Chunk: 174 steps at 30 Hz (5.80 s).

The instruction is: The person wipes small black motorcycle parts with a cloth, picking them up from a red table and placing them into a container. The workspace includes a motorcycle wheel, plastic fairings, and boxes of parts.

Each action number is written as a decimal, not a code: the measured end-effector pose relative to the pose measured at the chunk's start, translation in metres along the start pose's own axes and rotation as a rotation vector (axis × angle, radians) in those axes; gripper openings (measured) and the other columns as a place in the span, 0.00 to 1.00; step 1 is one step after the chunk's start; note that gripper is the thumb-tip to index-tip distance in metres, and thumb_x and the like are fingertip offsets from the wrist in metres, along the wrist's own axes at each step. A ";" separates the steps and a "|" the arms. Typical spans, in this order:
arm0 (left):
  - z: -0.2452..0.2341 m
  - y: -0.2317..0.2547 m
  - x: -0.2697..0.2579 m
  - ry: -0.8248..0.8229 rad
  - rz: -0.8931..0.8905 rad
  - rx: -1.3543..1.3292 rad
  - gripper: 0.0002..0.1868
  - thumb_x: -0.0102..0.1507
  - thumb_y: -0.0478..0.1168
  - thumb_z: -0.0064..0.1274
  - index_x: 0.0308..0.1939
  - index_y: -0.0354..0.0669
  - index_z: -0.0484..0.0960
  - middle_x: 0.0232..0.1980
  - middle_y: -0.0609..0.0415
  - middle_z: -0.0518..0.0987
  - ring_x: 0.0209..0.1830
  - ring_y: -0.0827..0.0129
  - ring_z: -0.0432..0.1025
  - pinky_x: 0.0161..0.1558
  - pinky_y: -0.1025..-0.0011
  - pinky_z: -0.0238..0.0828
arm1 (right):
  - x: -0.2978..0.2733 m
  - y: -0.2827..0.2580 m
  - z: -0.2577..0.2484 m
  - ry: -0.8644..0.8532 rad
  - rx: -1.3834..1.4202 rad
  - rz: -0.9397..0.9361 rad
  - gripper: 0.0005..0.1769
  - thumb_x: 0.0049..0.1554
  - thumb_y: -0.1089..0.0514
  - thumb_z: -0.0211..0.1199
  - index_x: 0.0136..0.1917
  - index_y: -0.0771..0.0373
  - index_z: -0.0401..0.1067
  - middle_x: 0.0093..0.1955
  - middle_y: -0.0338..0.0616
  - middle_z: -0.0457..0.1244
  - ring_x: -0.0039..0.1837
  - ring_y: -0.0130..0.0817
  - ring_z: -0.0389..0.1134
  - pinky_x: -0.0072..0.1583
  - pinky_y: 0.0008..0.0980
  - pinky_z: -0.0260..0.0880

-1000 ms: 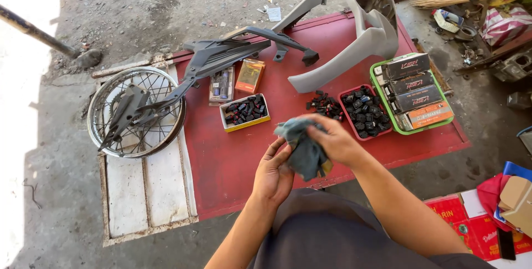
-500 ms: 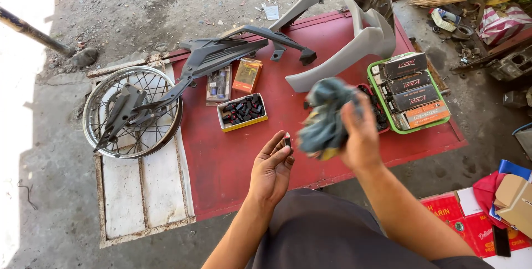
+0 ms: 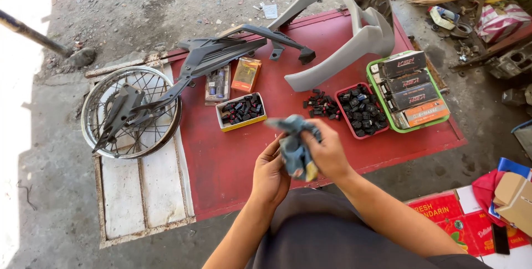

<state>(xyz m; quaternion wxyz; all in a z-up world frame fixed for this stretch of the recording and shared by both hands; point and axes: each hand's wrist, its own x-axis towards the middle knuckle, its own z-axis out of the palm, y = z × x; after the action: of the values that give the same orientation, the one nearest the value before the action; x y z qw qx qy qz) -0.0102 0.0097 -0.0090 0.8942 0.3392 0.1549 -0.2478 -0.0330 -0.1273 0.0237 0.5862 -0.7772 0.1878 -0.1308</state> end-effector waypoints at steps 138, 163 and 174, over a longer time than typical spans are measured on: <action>0.024 0.042 -0.027 -0.226 0.740 1.010 0.11 0.61 0.39 0.67 0.46 0.43 0.87 0.40 0.52 0.83 0.37 0.65 0.80 0.38 0.73 0.78 | -0.020 -0.058 -0.029 -0.163 0.586 0.285 0.20 0.54 0.67 0.68 0.61 0.69 0.76 0.42 0.47 0.67 0.45 0.32 0.70 0.47 0.33 0.76; 0.028 0.040 -0.021 0.063 0.124 0.113 0.02 0.67 0.31 0.55 0.43 0.37 0.78 0.34 0.40 0.78 0.27 0.66 0.69 0.23 0.76 0.63 | 0.014 -0.035 -0.024 -0.019 0.720 0.230 0.11 0.52 0.75 0.69 0.49 0.71 0.74 0.37 0.58 0.67 0.34 0.39 0.66 0.32 0.35 0.66; 0.027 0.039 -0.029 -0.015 0.140 0.183 0.06 0.67 0.32 0.56 0.45 0.32 0.79 0.33 0.40 0.75 0.26 0.65 0.68 0.22 0.75 0.64 | 0.009 -0.026 -0.018 0.213 0.700 0.135 0.18 0.47 0.84 0.50 0.43 0.67 0.70 0.28 0.54 0.58 0.23 0.25 0.52 0.25 0.24 0.55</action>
<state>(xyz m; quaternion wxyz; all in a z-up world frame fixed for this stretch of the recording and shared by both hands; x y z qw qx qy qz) -0.0100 0.0270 0.0441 0.8757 0.4278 0.1007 -0.2002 -0.0287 -0.1403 0.0532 0.8010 -0.4974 0.2425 -0.2283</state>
